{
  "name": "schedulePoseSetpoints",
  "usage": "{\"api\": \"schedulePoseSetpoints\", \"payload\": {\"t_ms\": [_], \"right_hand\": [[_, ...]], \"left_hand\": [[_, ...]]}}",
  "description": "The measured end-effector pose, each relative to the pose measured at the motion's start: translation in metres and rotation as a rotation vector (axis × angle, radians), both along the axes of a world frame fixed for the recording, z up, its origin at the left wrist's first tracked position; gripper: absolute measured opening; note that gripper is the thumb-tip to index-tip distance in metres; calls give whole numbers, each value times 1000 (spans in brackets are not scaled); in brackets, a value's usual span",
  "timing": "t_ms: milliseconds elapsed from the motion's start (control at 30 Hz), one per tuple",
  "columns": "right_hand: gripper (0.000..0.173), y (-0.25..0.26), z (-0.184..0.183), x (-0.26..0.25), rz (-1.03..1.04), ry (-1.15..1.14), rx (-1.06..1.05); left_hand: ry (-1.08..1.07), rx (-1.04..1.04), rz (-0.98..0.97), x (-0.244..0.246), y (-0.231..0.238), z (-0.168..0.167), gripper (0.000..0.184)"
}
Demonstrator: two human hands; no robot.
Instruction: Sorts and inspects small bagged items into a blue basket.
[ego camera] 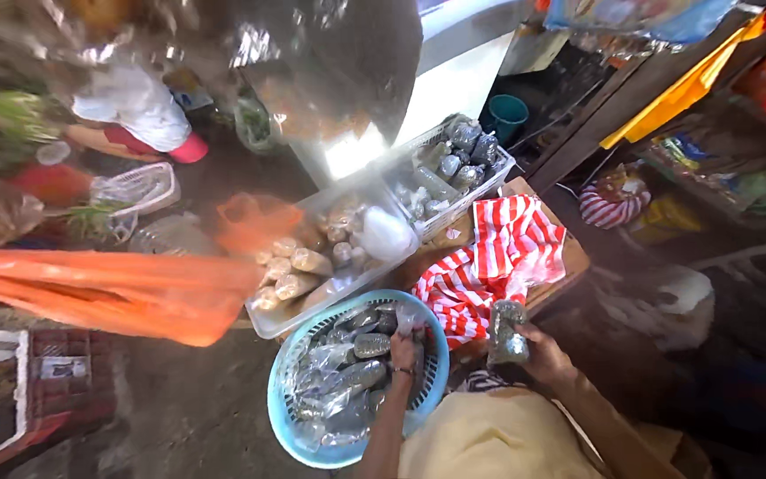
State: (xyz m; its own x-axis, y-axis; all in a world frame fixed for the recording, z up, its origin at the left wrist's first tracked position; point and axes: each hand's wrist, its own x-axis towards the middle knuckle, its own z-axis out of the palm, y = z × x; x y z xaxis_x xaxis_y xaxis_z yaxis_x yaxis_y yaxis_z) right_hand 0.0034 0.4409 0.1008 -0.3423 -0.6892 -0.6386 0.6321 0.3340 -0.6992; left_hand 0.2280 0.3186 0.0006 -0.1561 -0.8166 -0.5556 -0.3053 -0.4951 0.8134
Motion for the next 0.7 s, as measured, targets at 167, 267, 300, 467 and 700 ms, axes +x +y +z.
{"api": "schedulePoseSetpoints", "payload": {"t_ms": [167, 267, 300, 467, 700], "right_hand": [[64, -39, -9, -19, 124, -30, 57], [62, -71, -15, -38, 126, -66, 7], [63, -86, -17, -47, 115, -80, -12], [61, -180, -14, -89, 13, -23, -56], [68, -241, -17, -137, -94, -41, -94]], "left_hand": [[197, -160, 128, 4, -5, 71, 27], [328, -237, 191, -11, -45, 131, 31], [348, -266, 198, -20, -65, 147, 34], [428, -410, 255, -94, -185, 186, 39], [503, -582, 185, -179, -349, 125, 36]]}}
